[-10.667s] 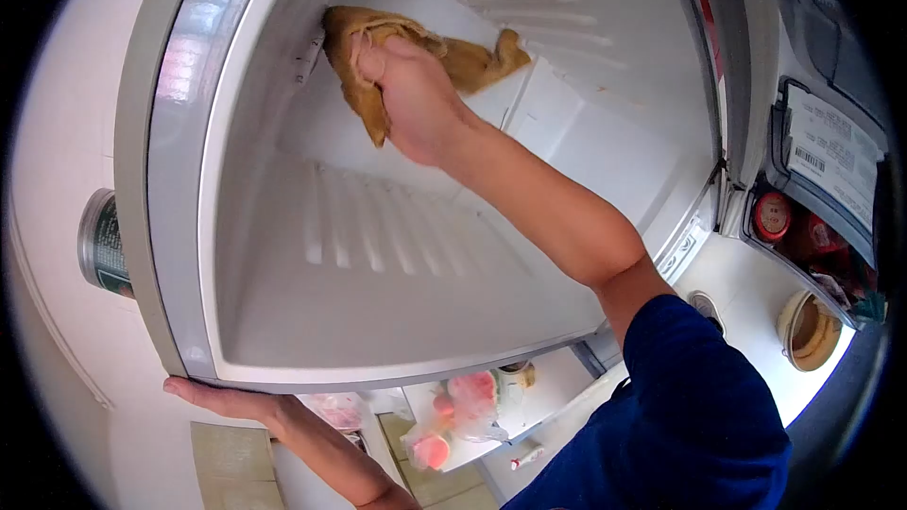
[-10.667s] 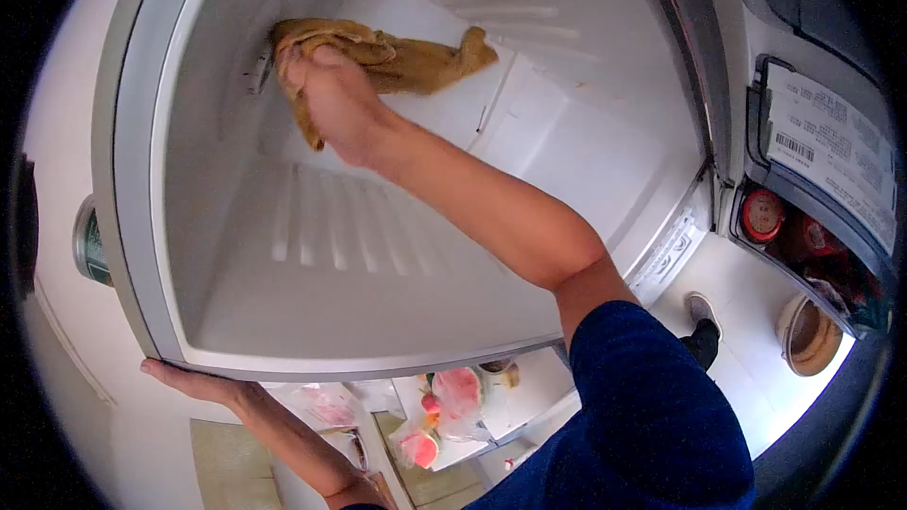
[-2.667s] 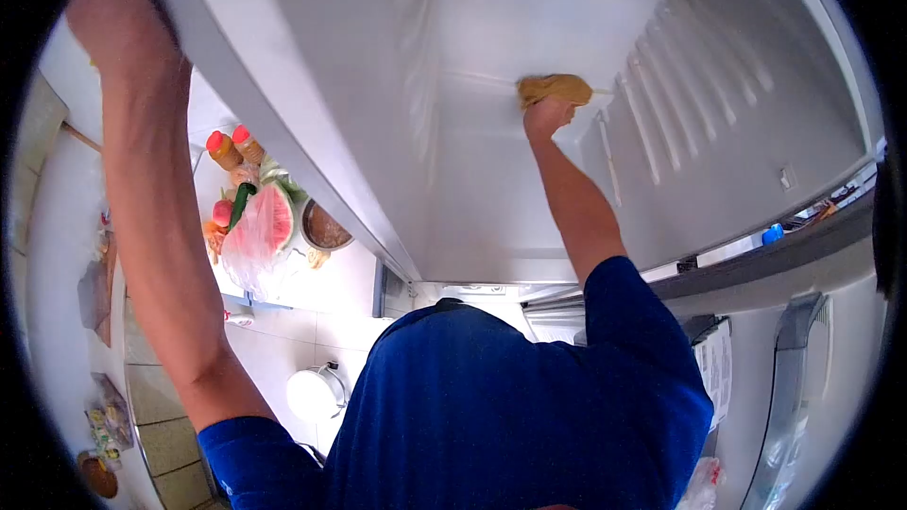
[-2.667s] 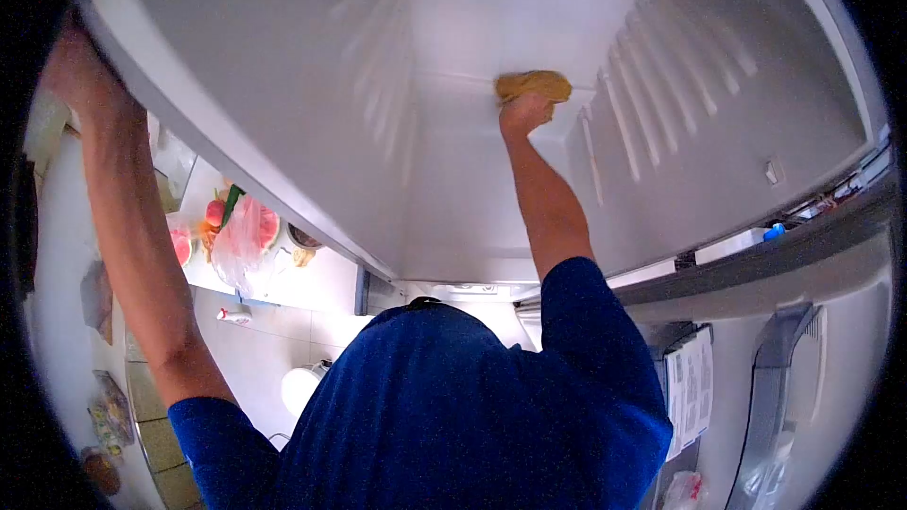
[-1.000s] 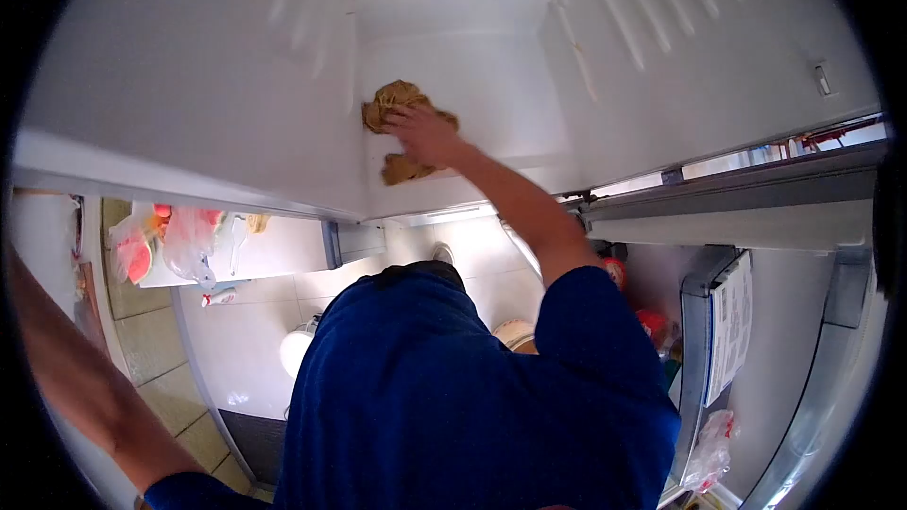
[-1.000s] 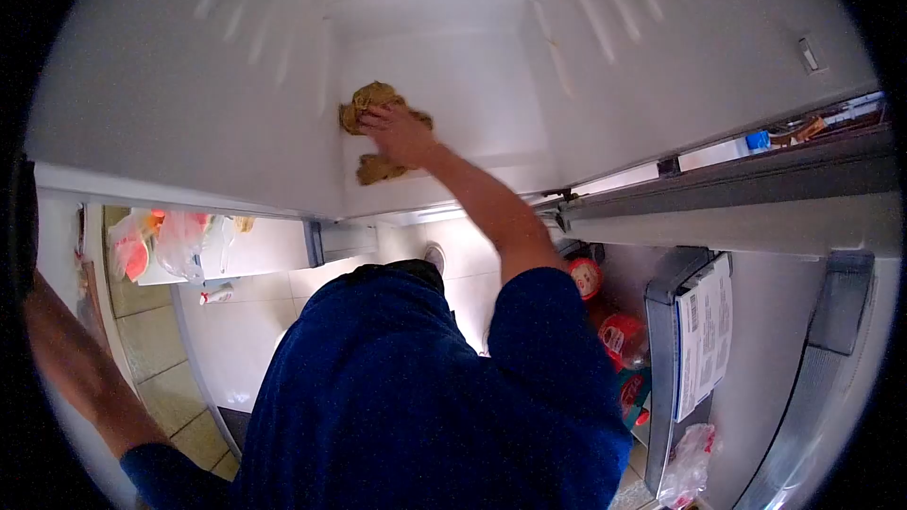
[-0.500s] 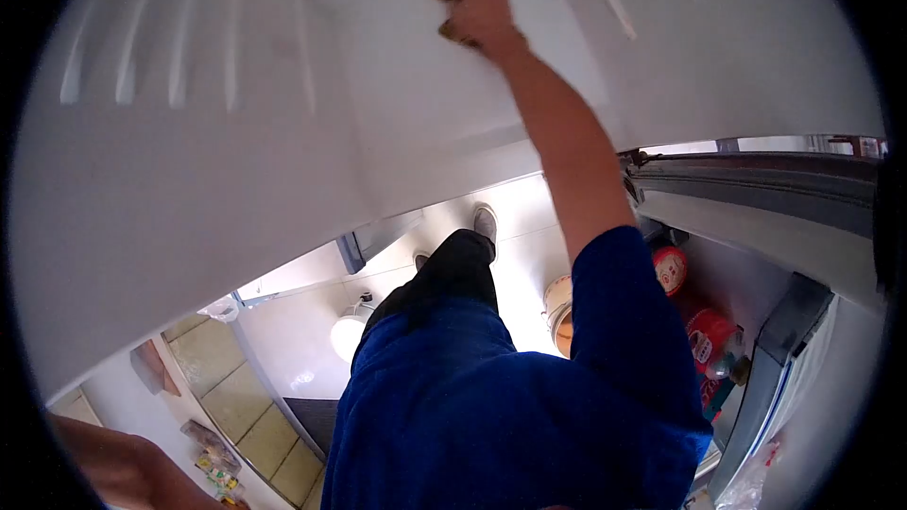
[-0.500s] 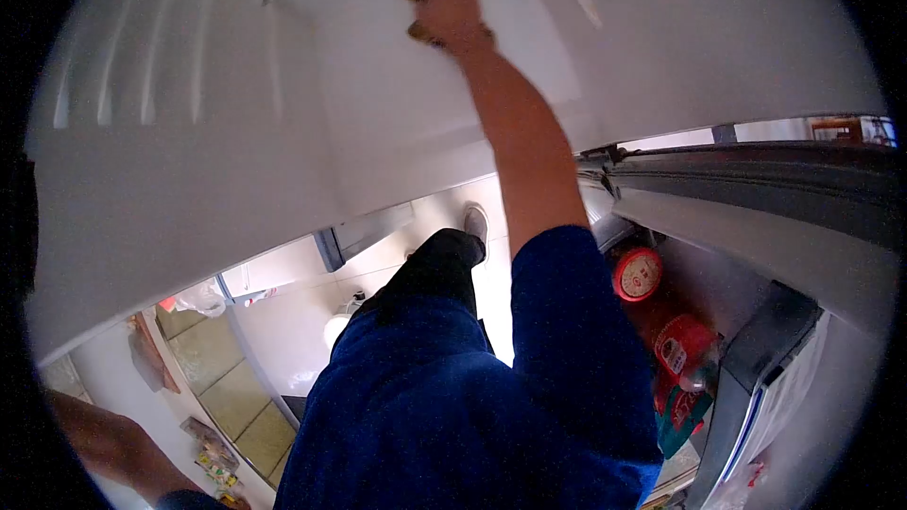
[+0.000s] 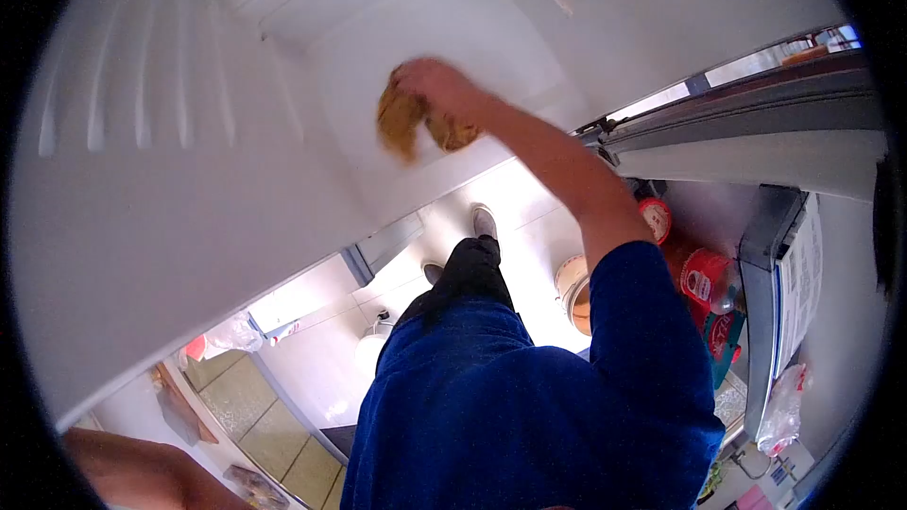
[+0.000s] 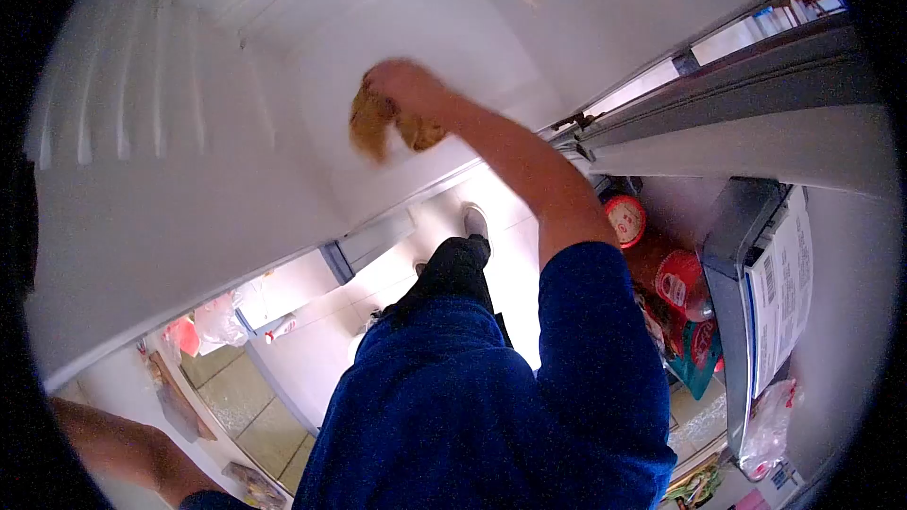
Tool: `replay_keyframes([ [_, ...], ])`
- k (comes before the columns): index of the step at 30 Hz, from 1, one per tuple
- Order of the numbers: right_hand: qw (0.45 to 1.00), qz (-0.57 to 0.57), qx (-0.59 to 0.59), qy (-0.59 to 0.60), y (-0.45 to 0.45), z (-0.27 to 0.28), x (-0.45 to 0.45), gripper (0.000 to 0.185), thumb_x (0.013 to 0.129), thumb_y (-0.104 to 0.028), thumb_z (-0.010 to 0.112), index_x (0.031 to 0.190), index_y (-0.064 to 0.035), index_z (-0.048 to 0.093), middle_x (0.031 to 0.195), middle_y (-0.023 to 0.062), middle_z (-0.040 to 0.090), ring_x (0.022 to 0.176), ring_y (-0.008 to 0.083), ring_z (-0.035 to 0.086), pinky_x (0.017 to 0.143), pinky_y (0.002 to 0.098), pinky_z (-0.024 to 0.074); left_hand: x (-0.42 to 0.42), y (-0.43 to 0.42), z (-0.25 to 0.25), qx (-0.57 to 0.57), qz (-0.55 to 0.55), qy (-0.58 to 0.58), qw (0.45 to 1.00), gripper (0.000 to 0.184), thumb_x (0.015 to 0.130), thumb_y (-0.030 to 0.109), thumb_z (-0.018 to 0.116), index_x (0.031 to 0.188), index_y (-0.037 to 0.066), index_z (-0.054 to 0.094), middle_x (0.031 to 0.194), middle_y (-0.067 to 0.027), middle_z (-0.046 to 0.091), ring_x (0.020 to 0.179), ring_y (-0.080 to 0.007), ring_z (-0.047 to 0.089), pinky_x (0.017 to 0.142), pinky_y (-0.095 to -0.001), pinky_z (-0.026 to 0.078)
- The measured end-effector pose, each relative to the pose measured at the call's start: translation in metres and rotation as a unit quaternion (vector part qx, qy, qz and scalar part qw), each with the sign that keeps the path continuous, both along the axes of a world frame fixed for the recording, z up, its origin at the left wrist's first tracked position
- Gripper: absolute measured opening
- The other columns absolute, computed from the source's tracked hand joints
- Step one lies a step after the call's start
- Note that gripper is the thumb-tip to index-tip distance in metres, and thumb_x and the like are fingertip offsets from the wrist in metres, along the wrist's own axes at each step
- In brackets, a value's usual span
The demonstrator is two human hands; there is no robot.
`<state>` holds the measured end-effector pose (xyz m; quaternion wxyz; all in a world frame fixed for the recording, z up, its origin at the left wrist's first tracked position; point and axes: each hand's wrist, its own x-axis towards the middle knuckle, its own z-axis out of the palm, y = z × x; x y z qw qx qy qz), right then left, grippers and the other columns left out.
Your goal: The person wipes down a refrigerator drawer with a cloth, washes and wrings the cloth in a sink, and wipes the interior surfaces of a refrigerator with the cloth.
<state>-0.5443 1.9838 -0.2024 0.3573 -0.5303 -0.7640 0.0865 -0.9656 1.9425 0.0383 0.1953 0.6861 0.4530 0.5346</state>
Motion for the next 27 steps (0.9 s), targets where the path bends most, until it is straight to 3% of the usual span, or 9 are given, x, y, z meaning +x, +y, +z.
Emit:
replay_keyframes([
  [3,0.917,-0.291,-0.016,-0.271,0.026,0.0,0.09,0.021,0.08,-0.011,0.06,0.099,-0.0015,0.064,0.101,0.0151,0.064,0.101,0.0335,0.06,0.092,0.0426,0.0487,-0.004,0.002,0.0,-0.009,-0.01,0.007,1.0,0.044,0.103,0.027,0.045,0.136,-0.002,0.049,0.134,-0.0144,0.055,0.125,-0.0208,0.049,0.11,-0.0311,0.036],
  [5,0.835,-0.364,-0.078,-0.405,0.007,0.012,0.118,0.025,0.086,-0.01,0.058,0.107,0.0009,0.063,0.117,0.0151,0.061,0.11,0.0306,0.058,0.096,0.0404,0.0494,-0.008,0.004,0.001,-0.015,-0.014,0.01,1.0,0.044,0.103,0.027,0.046,0.136,-0.002,0.049,0.134,-0.0144,0.055,0.126,-0.0207,0.048,0.11,-0.031,0.036],
  [6,0.867,-0.378,-0.129,-0.298,-0.004,0.025,0.113,0.029,0.089,-0.01,0.057,0.114,0.002,0.062,0.123,0.0158,0.059,0.117,0.0317,0.056,0.1,0.0403,0.0476,-0.01,0.005,0.002,-0.018,-0.018,0.01,1.0,0.044,0.103,0.027,0.046,0.136,-0.002,0.049,0.134,-0.0144,0.055,0.126,-0.0207,0.048,0.11,-0.031,0.036],
  [10,0.819,-0.478,-0.176,-0.266,-0.051,0.018,0.066,0.043,0.088,-0.022,0.061,0.123,0.0031,0.062,0.135,0.0223,0.053,0.127,0.04,0.046,0.11,0.0521,0.035,-0.014,0.014,0.009,-0.019,-0.046,0.004,0.999,0.045,0.102,0.027,0.046,0.136,-0.003,0.049,0.134,-0.0145,0.055,0.126,-0.0206,0.048,0.11,-0.0307,0.036],
  [13,0.804,-0.522,-0.171,-0.229,-0.096,0.022,0.002,0.049,0.089,-0.03,0.059,0.124,0.0038,0.058,0.134,0.0204,0.053,0.13,0.0405,0.043,0.11,0.0532,0.034,-0.019,0.018,0.019,-0.015,-0.061,0.0,0.998,0.045,0.102,0.027,0.046,0.136,-0.003,0.048,0.135,-0.0145,0.054,0.126,-0.0206,0.048,0.11,-0.0306,0.035],
  [17,0.835,-0.467,-0.214,-0.197,-0.119,0.044,-0.097,0.068,0.092,-0.049,0.054,0.131,0.0067,0.054,0.139,0.0253,0.048,0.136,0.0414,0.036,0.116,0.0558,0.0199,-0.022,0.022,0.031,0.002,-0.08,-0.015,0.997,0.046,0.102,0.028,0.047,0.136,-0.003,0.048,0.135,-0.0145,0.054,0.127,-0.0205,0.048,0.111,-0.0303,0.035],
  [21,0.901,-0.39,-0.146,-0.121,-0.102,0.043,-0.164,0.071,0.093,-0.051,0.053,0.133,0.007,0.052,0.143,0.0237,0.046,0.139,0.0401,0.032,0.118,0.0496,0.0184,-0.025,0.025,0.048,0.015,-0.097,-0.031,0.995,0.046,0.102,0.028,0.047,0.136,-0.004,0.048,0.136,-0.0146,0.054,0.127,-0.0204,0.047,0.111,-0.0301,0.035],
  [26,0.974,-0.197,-0.07,-0.09,-0.101,0.019,-0.2,0.051,0.085,-0.032,0.065,0.124,0.0004,0.062,0.136,0.0143,0.055,0.136,0.0294,0.04,0.113,0.0418,0.0307,-0.028,0.026,0.072,0.037,-0.102,-0.056,0.993,0.047,0.102,0.028,0.048,0.137,-0.004,0.047,0.136,-0.0146,0.054,0.128,-0.0203,0.047,0.111,-0.0298,0.035],
  [27,0.981,-0.157,-0.104,-0.049,-0.103,0.021,-0.192,0.043,0.084,-0.025,0.065,0.118,0.0001,0.065,0.127,0.0133,0.061,0.126,0.0295,0.049,0.107,0.0412,0.0371,-0.029,0.027,0.078,0.043,-0.102,-0.061,0.992,0.047,0.102,0.028,0.048,0.137,-0.004,0.047,0.136,-0.0146,0.054,0.128,-0.0203,0.047,0.111,-0.0297,0.035],
])
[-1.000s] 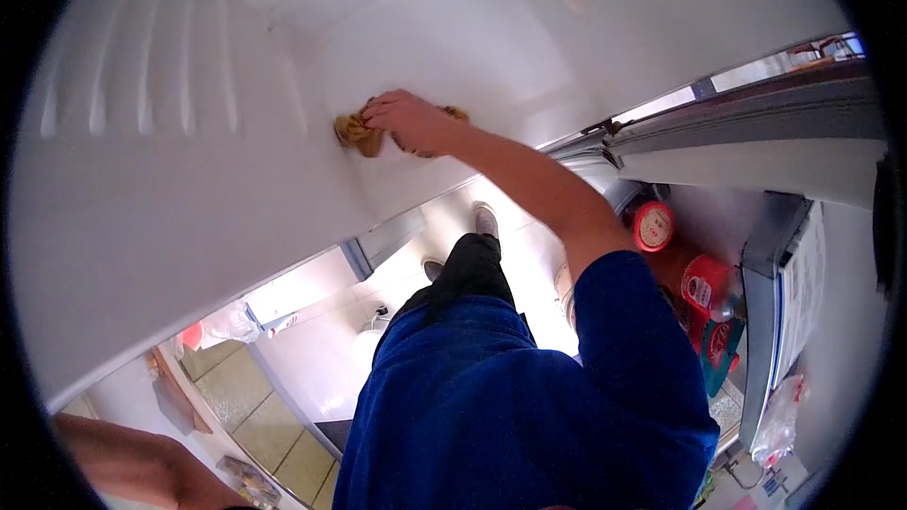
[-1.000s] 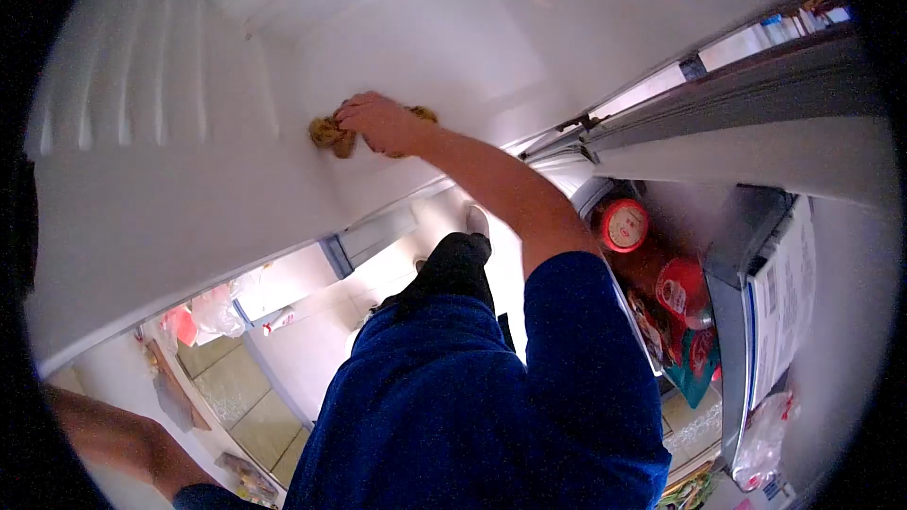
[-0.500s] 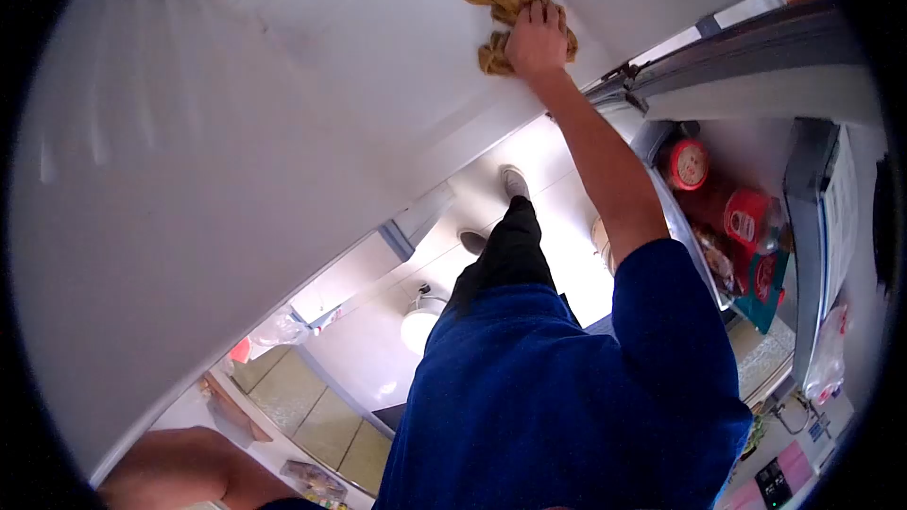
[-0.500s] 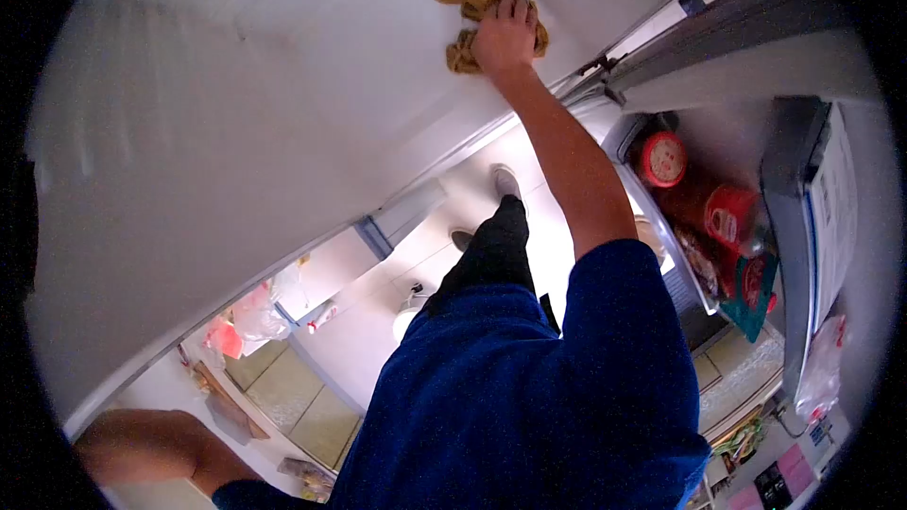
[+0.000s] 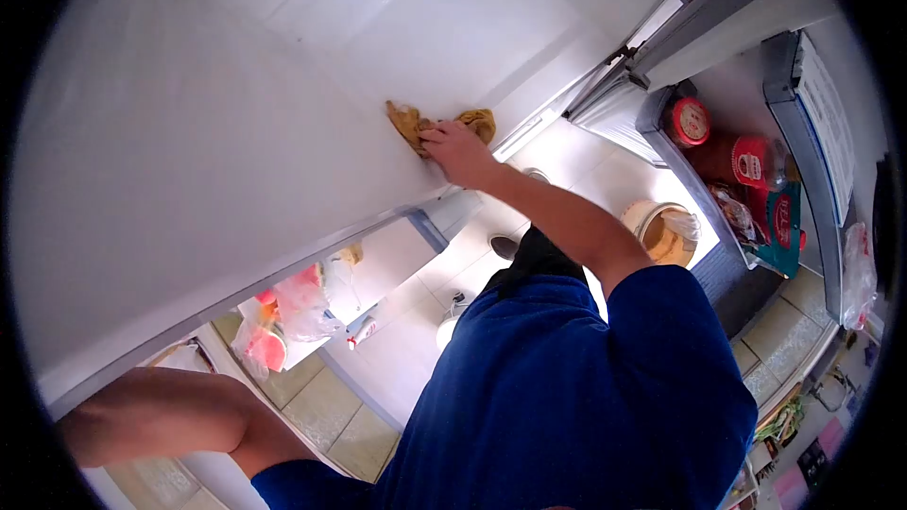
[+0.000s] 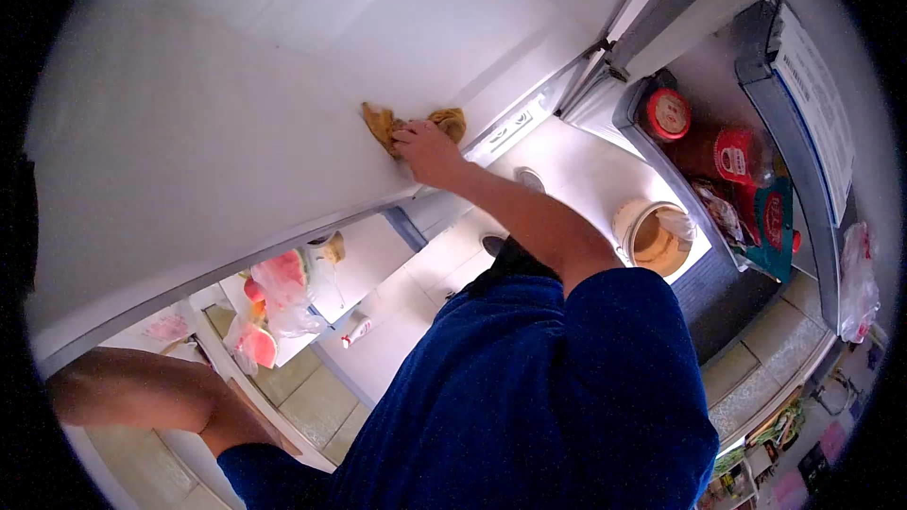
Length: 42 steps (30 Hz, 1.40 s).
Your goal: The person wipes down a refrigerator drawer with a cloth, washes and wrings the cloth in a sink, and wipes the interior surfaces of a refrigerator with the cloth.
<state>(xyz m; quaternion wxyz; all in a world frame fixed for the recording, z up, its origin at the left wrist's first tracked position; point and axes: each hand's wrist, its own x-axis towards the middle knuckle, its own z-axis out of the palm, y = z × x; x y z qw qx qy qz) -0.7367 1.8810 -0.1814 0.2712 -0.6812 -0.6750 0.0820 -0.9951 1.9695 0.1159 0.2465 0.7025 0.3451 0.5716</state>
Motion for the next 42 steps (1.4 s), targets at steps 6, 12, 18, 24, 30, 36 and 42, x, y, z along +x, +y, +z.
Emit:
replay_keyframes([
  [6,0.762,-0.23,-0.059,0.602,0.017,0.039,0.08,0.023,0.09,-0.017,0.055,0.098,0.0019,0.067,0.083,0.012,0.066,0.08,0.0232,0.061,0.079,0.0399,0.0511,-0.003,0.002,0.037,0.034,0.005,-0.035,0.999,0.048,0.102,0.028,0.048,0.137,-0.005,0.047,0.137,-0.0147,0.053,0.128,-0.0202,0.046,0.111,-0.0294,0.035],
  [12,0.793,-0.223,0.043,0.565,0.125,0.031,0.112,0.027,0.091,-0.02,0.055,0.096,0.0038,0.066,0.082,0.0131,0.066,0.08,0.0241,0.061,0.08,0.04,0.0508,0.002,0.003,0.085,0.088,0.006,-0.074,0.993,0.049,0.102,0.029,0.049,0.137,-0.005,0.046,0.137,-0.0148,0.053,0.129,-0.0201,0.046,0.112,-0.029,0.034],
  [18,0.988,-0.03,0.006,0.152,0.251,-0.013,0.048,0.037,0.086,-0.016,0.058,0.119,-0.0018,0.061,0.126,0.0186,0.058,0.115,0.0338,0.057,0.098,0.0428,0.046,0.024,0.004,0.122,0.158,0.003,-0.114,0.981,0.05,0.102,0.029,0.05,0.138,-0.006,0.045,0.138,-0.0148,0.052,0.13,-0.02,0.045,0.112,-0.0287,0.034],
  [24,0.988,-0.016,-0.072,0.136,0.233,0.022,0.052,0.056,0.089,-0.005,0.053,0.143,-0.0159,0.044,0.13,0.0163,0.055,0.122,0.0335,0.05,0.102,0.0404,0.0428,0.031,0.002,0.136,0.19,0.01,-0.122,0.974,0.051,0.102,0.029,0.05,0.138,-0.006,0.045,0.139,-0.0149,0.052,0.13,-0.0199,0.045,0.112,-0.0283,0.034],
  [30,0.981,0.016,-0.009,0.195,0.131,-0.006,0.042,0.053,0.08,0.006,0.06,0.128,-0.0168,0.061,0.112,0.0175,0.062,0.109,0.0357,0.057,0.094,0.0429,0.0472,0.035,0.003,0.149,0.196,0.0,-0.147,0.97,0.052,0.101,0.03,0.051,0.138,-0.007,0.044,0.139,-0.015,0.052,0.131,-0.0197,0.044,0.113,-0.028,0.034],
  [36,0.845,-0.036,-0.004,0.533,0.072,0.031,0.026,0.03,0.092,-0.004,0.059,0.121,-0.0094,0.067,0.096,0.0053,0.067,0.088,0.0127,0.059,0.081,0.029,0.0496,0.039,-0.004,0.166,0.206,-0.003,-0.161,0.965,0.053,0.101,0.03,0.052,0.138,-0.007,0.044,0.14,-0.015,0.051,0.132,-0.0196,0.044,0.113,-0.0276,0.034],
  [42,0.911,-0.101,0.241,0.318,0.1,0.084,-0.015,0.025,0.092,-0.004,0.058,0.117,-0.0014,0.064,0.114,0.0122,0.064,0.102,0.0205,0.061,0.089,0.0334,0.0506,0.041,-0.01,0.184,0.215,-0.003,-0.173,0.961,0.054,0.101,0.03,0.052,0.139,-0.007,0.043,0.14,-0.0151,0.051,0.132,-0.0195,0.044,0.113,-0.0272,0.033],
])
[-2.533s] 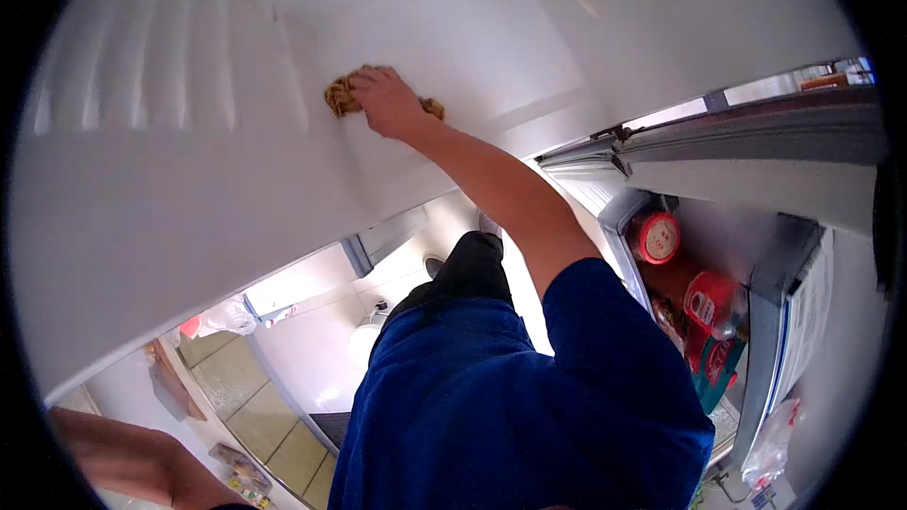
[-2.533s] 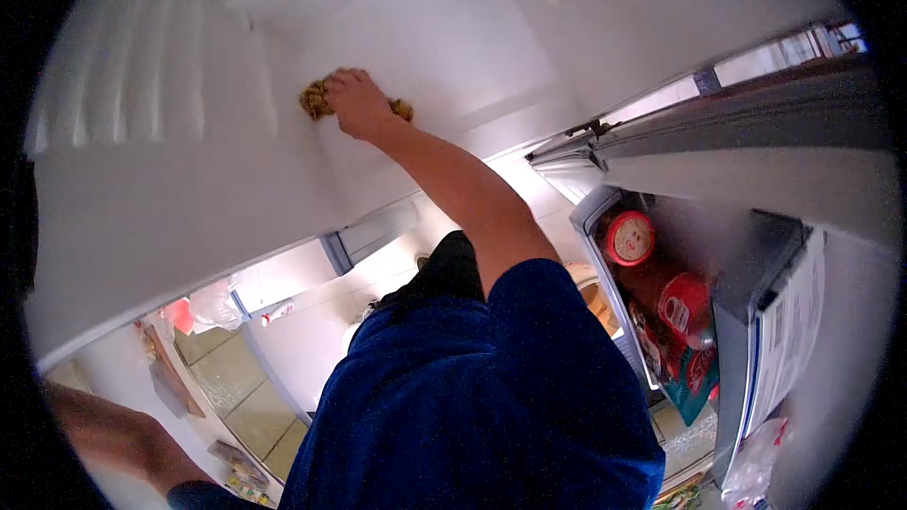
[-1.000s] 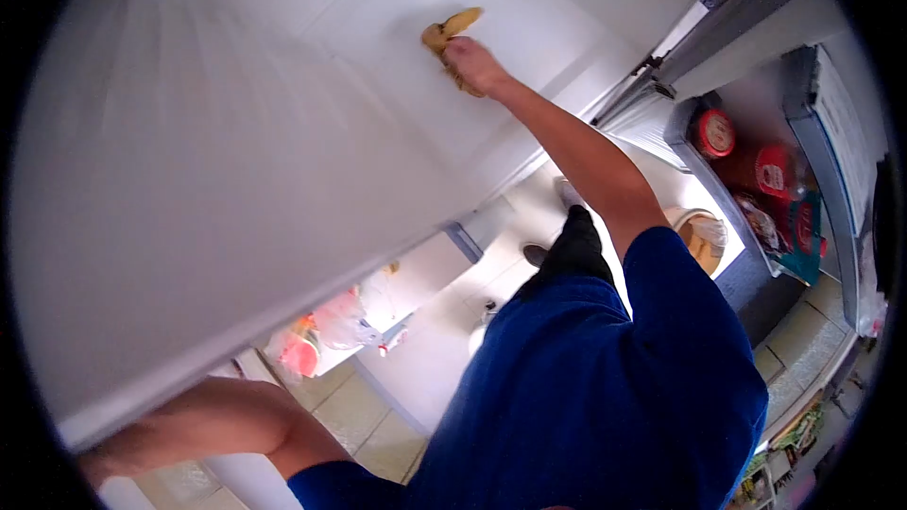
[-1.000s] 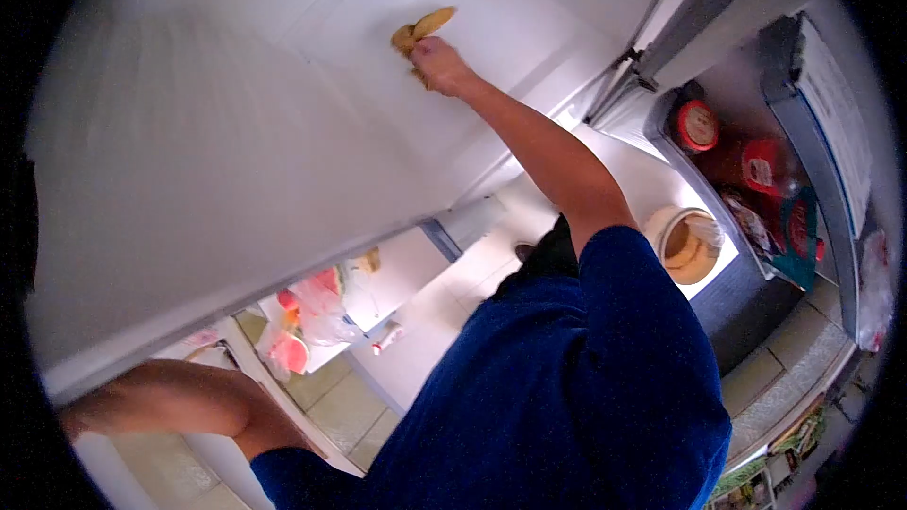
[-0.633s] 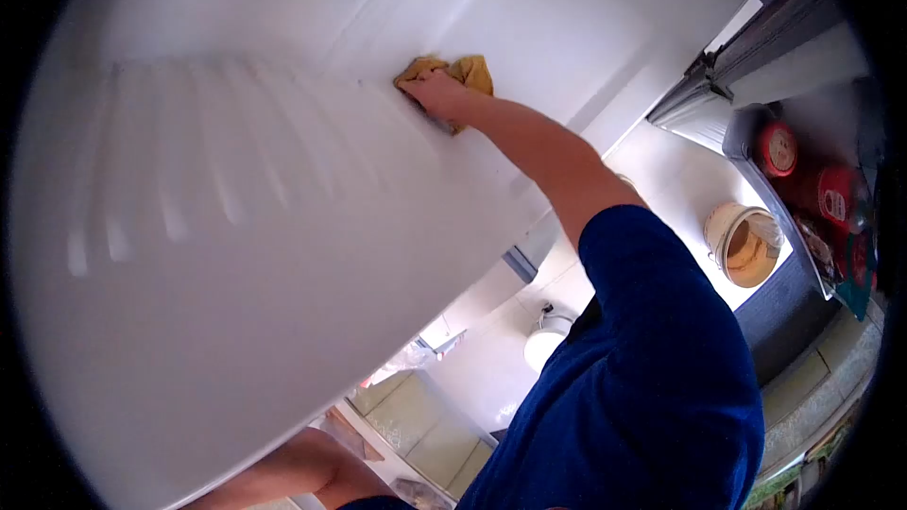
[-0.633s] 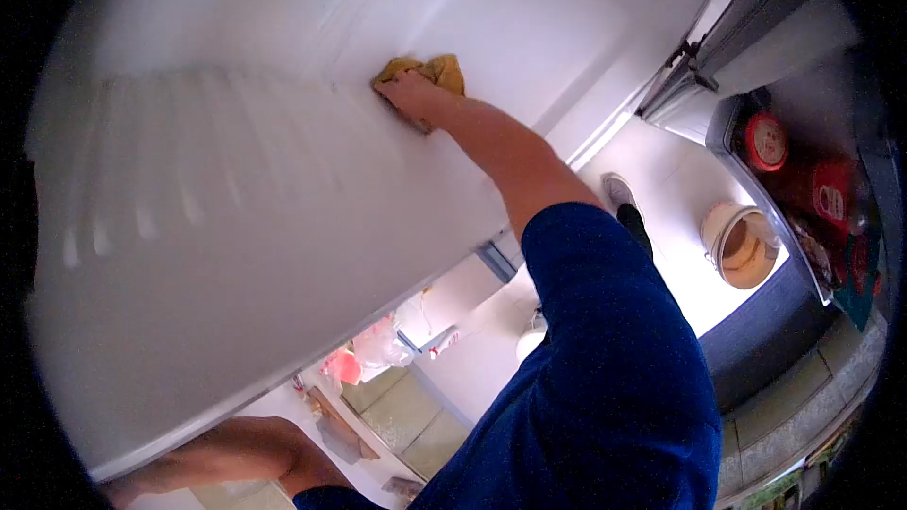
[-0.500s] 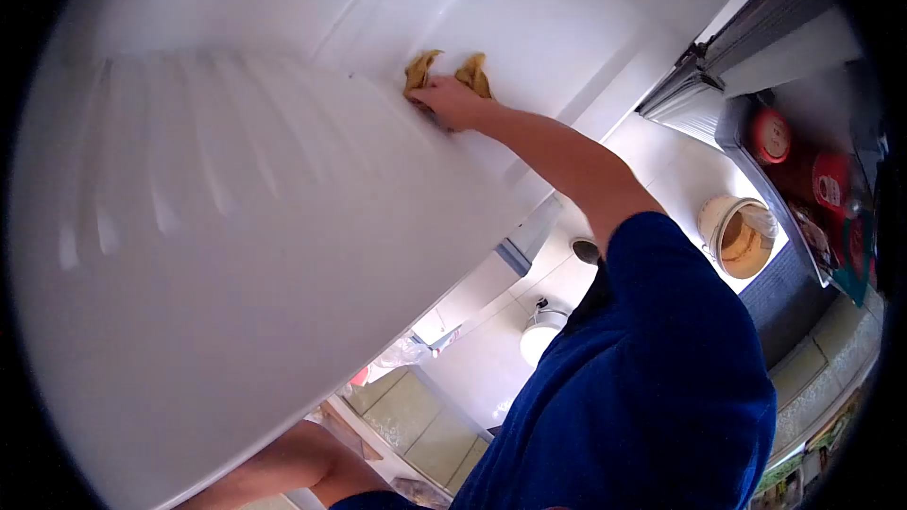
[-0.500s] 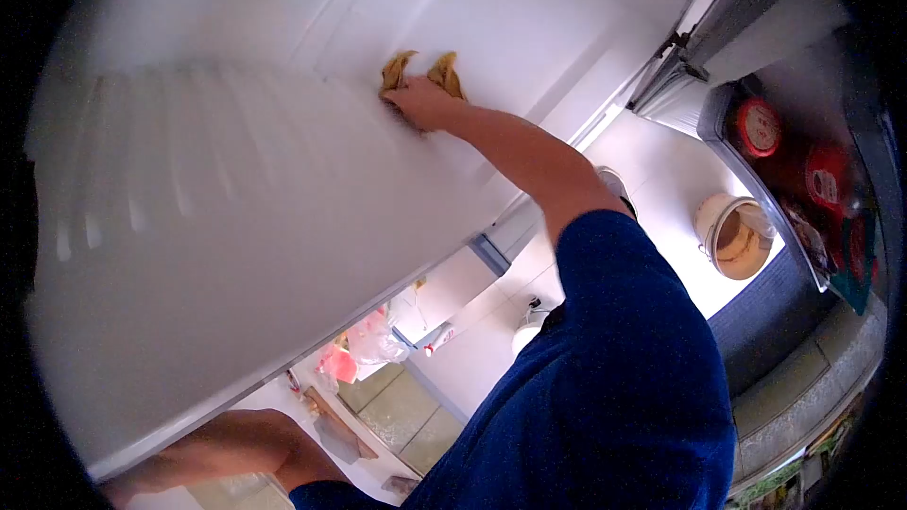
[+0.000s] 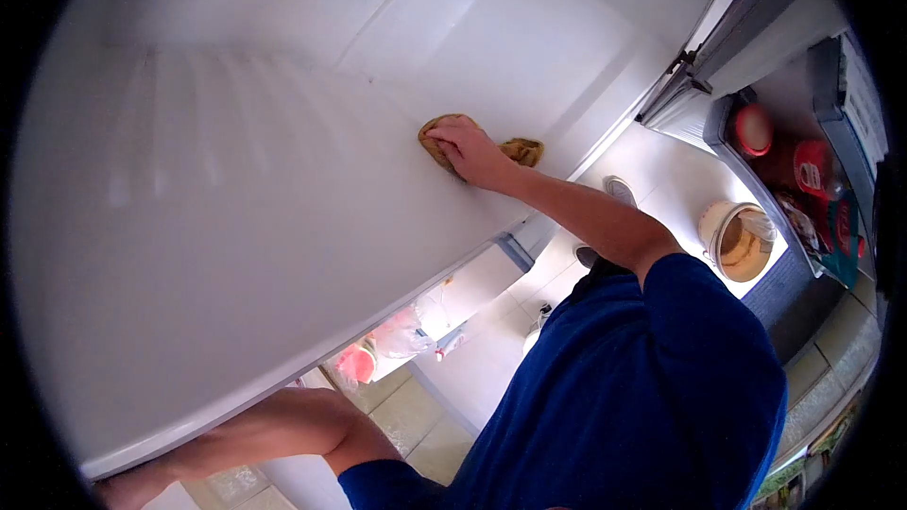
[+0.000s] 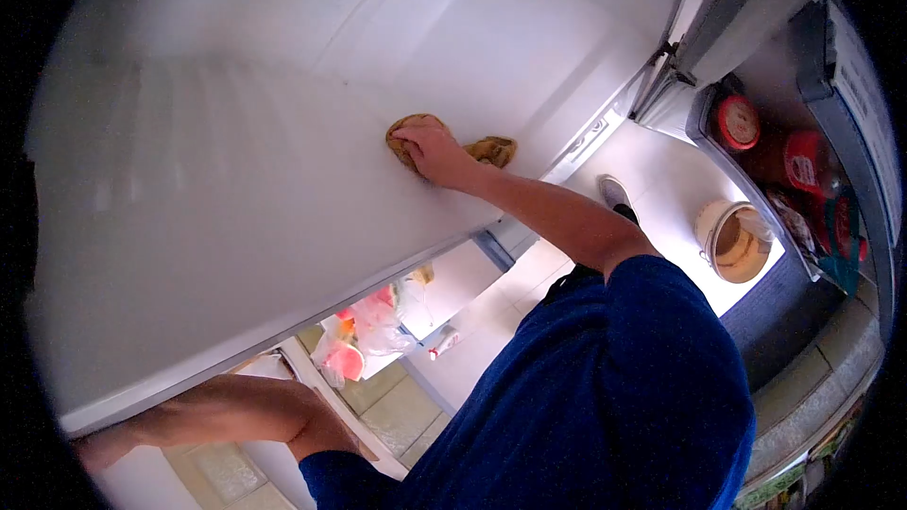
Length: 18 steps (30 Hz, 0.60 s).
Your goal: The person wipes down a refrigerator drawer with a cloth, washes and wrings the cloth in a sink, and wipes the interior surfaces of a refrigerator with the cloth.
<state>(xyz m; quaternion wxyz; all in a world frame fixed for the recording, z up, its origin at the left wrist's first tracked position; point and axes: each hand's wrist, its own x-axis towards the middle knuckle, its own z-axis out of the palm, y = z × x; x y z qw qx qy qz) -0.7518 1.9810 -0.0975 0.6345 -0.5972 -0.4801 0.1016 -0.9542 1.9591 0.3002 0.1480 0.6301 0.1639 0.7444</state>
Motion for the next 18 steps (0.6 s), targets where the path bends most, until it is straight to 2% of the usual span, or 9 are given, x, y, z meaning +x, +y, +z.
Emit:
replay_keyframes([
  [1,0.999,0.012,-0.001,0.046,0.013,-0.003,0.001,0.019,0.091,-0.003,0.058,0.109,-0.0011,0.065,0.12,0.0175,0.06,0.108,0.0295,0.059,0.093,0.0389,0.0497,0.0,-0.001,0.003,0.004,0.001,-0.001,1.0,0.054,0.101,0.03,0.052,0.139,-0.008,0.043,0.14,-0.0151,0.051,0.132,-0.0195,0.044,0.113,-0.0272,0.033],
  [2,0.999,0.015,0.003,0.045,0.026,0.003,0.008,0.019,0.091,-0.003,0.058,0.109,-0.0011,0.065,0.12,0.0175,0.06,0.108,0.0295,0.059,0.093,0.0389,0.0497,-0.001,-0.002,0.007,0.006,0.003,-0.003,1.0,0.054,0.101,0.03,0.052,0.139,-0.008,0.043,0.14,-0.0151,0.051,0.132,-0.0195,0.043,0.113,-0.0271,0.033],
  [4,0.979,0.079,-0.102,0.155,0.049,0.014,0.027,0.021,0.087,-0.004,0.061,0.108,-0.0012,0.065,0.121,0.0178,0.06,0.106,0.0313,0.06,0.093,0.0399,0.05,0.0,-0.004,0.013,0.008,0.01,-0.005,1.0,0.055,0.101,0.031,0.053,0.139,-0.008,0.043,0.141,-0.0151,0.051,0.133,-0.0194,0.043,0.114,-0.027,0.033],
  [8,0.983,0.073,-0.131,0.102,0.13,0.016,0.057,0.025,0.08,-0.014,0.065,0.102,-0.0018,0.068,0.102,0.0166,0.068,0.097,0.0297,0.066,0.086,0.0384,0.0534,0.003,-0.005,0.021,0.019,0.026,-0.008,0.999,0.056,0.101,0.031,0.053,0.139,-0.008,0.043,0.141,-0.0152,0.051,0.133,-0.0194,0.043,0.114,-0.0268,0.033],
  [11,0.975,0.054,-0.165,0.139,0.171,0.015,0.064,0.029,0.077,-0.019,0.068,0.1,-0.0008,0.069,0.094,0.0144,0.069,0.092,0.0257,0.066,0.082,0.0369,0.0537,0.006,-0.007,0.024,0.025,0.029,-0.013,0.999,0.056,0.101,0.031,0.053,0.139,-0.008,0.042,0.141,-0.0152,0.05,0.133,-0.0193,0.043,0.114,-0.0266,0.033],
  [12,0.974,0.054,-0.169,0.142,0.165,0.01,0.064,0.029,0.077,-0.019,0.068,0.1,-0.0008,0.069,0.094,0.0144,0.069,0.092,0.0257,0.066,0.082,0.0369,0.0537,0.007,-0.007,0.026,0.024,0.031,-0.012,0.999,0.056,0.101,0.031,0.053,0.139,-0.008,0.042,0.141,-0.0152,0.05,0.134,-0.0193,0.043,0.114,-0.0265,0.033],
  [14,0.94,0.124,-0.195,0.25,0.148,0.006,0.064,0.033,0.075,-0.018,0.07,0.102,0.0003,0.068,0.095,0.0122,0.069,0.089,0.0216,0.065,0.079,0.0352,0.0529,0.009,-0.007,0.028,0.025,0.033,-0.014,0.999,0.057,0.101,0.031,0.054,0.139,-0.009,0.042,0.142,-0.0153,0.05,0.134,-0.0192,0.043,0.114,-0.0264,0.033],
  [16,0.945,0.145,-0.191,0.223,0.105,0.008,0.058,0.033,0.074,-0.019,0.071,0.1,0.0011,0.066,0.093,0.0106,0.068,0.086,0.0186,0.062,0.078,0.0335,0.0514,0.011,-0.007,0.031,0.028,0.033,-0.021,0.999,0.057,0.101,0.031,0.054,0.14,-0.009,0.042,0.142,-0.0153,0.05,0.134,-0.0192,0.042,0.114,-0.0263,0.033],
  [18,0.937,0.17,-0.176,0.251,0.056,-0.005,0.046,0.031,0.074,-0.019,0.071,0.097,0.0012,0.065,0.093,0.0102,0.068,0.086,0.0187,0.062,0.078,0.0327,0.0508,0.013,-0.007,0.035,0.032,0.031,-0.026,0.999,0.057,0.101,0.031,0.054,0.14,-0.009,0.042,0.142,-0.0153,0.05,0.134,-0.0192,0.042,0.114,-0.0262,0.033],
])
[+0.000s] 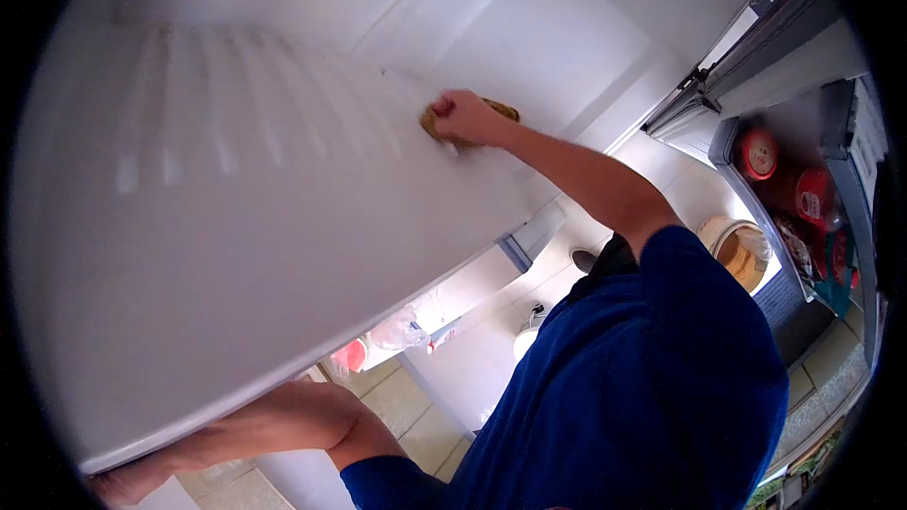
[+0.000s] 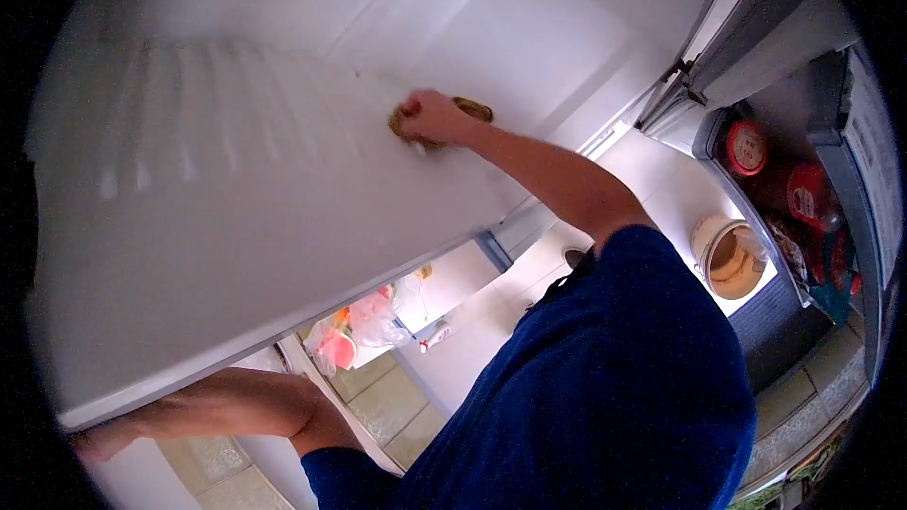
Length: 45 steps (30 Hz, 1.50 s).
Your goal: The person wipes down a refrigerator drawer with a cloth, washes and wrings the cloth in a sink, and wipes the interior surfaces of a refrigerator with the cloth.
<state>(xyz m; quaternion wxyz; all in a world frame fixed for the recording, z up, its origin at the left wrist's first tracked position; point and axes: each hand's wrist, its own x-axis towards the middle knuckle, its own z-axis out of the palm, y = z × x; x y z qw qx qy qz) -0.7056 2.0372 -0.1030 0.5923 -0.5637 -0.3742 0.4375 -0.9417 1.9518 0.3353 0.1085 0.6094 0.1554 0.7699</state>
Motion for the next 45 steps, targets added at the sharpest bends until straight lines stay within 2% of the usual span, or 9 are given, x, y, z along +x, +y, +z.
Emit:
replay_keyframes([
  [5,0.996,-0.016,-0.024,-0.082,-0.03,0.012,-0.006,0.031,0.073,-0.02,0.073,0.094,0.0019,0.063,0.091,0.0106,0.067,0.085,0.0185,0.062,0.077,0.0327,0.0507,0.002,-0.001,0.009,0.008,0.006,0.001,1.0,0.058,0.101,0.032,0.054,0.14,-0.009,0.041,0.143,-0.0154,0.05,0.135,-0.0191,0.042,0.115,-0.0259,0.032],
  [12,0.977,-0.08,-0.056,-0.189,0.117,0.017,0.021,0.039,0.068,-0.027,0.077,0.086,0.0062,0.066,0.086,0.0202,0.069,0.083,0.0321,0.067,0.077,0.0411,0.0545,0.005,-0.007,0.023,0.026,0.028,-0.002,0.999,0.06,0.1,0.032,0.055,0.14,-0.01,0.041,0.143,-0.0154,0.049,0.135,-0.0189,0.041,0.115,-0.0255,0.032],
  [19,0.983,-0.107,-0.069,-0.131,0.155,0.01,0.017,0.039,0.08,-0.032,0.064,0.094,0.0051,0.067,0.094,0.0237,0.069,0.09,0.0407,0.066,0.082,0.0451,0.0536,0.027,-0.014,0.036,0.054,0.027,-0.013,0.998,0.061,0.1,0.032,0.056,0.141,-0.01,0.04,0.144,-0.0155,0.049,0.136,-0.0188,0.041,0.115,-0.0251,0.032],
  [22,0.977,-0.139,0.017,-0.158,0.111,0.005,0.003,0.04,0.081,-0.031,0.063,0.1,0.0039,0.065,0.096,0.0214,0.069,0.091,0.0371,0.066,0.083,0.0442,0.0522,0.042,-0.017,0.042,0.067,0.009,-0.032,0.997,0.061,0.1,0.033,0.056,0.141,-0.011,0.04,0.144,-0.0155,0.049,0.136,-0.0187,0.041,0.116,-0.0249,0.032],
  [30,0.995,0.056,-0.053,-0.067,-0.016,0.008,0.008,0.037,0.081,-0.026,0.067,0.105,0.0027,0.065,0.091,0.0116,0.067,0.083,0.0199,0.061,0.078,0.035,0.0506,0.068,-0.017,0.05,0.085,0.024,-0.073,0.993,0.063,0.1,0.033,0.057,0.141,-0.011,0.039,0.145,-0.0156,0.048,0.137,-0.0186,0.04,0.116,-0.0245,0.032],
  [33,0.993,-0.028,0.003,-0.118,0.001,0.042,0.044,0.031,0.083,-0.023,0.065,0.101,0.0016,0.066,0.09,0.0137,0.069,0.083,0.0198,0.063,0.077,0.0362,0.0508,0.054,-0.008,0.053,0.049,-0.119,-0.053,0.99,0.062,0.101,0.036,0.055,0.141,-0.009,0.041,0.146,-0.0161,0.046,0.13,-0.0208,0.045,0.114,-0.0234,0.032],
  [36,0.932,-0.232,0.118,-0.251,0.045,0.09,0.089,0.033,0.085,-0.025,0.066,0.098,0.0054,0.063,0.094,0.0257,0.063,0.094,0.0408,0.061,0.085,0.0435,0.0499,0.054,-0.007,0.053,0.04,-0.088,-0.039,0.995,0.063,0.101,0.037,0.054,0.142,-0.008,0.04,0.147,-0.0161,0.045,0.131,-0.0215,0.044,0.114,-0.0246,0.031],
  [40,0.878,-0.235,-0.031,-0.415,0.102,0.097,0.119,0.027,0.087,-0.009,0.057,0.112,0.0015,0.058,0.128,0.0159,0.051,0.108,0.0361,0.056,0.089,0.0436,0.0521,0.048,-0.013,0.054,0.044,-0.05,-0.027,0.997,0.064,0.1,0.039,0.054,0.142,-0.007,0.039,0.148,-0.0162,0.043,0.132,-0.0225,0.042,0.115,-0.0261,0.03],
  [45,0.827,-0.276,0.011,-0.49,0.127,0.082,0.048,0.028,0.086,-0.005,0.056,0.112,0.0021,0.058,0.121,0.0136,0.052,0.107,0.0315,0.057,0.087,0.0415,0.0539,0.045,-0.014,0.057,0.045,-0.022,-0.015,0.999,0.066,0.1,0.041,0.053,0.144,-0.006,0.037,0.149,-0.0163,0.04,0.134,-0.0236,0.04,0.115,-0.028,0.029],
])
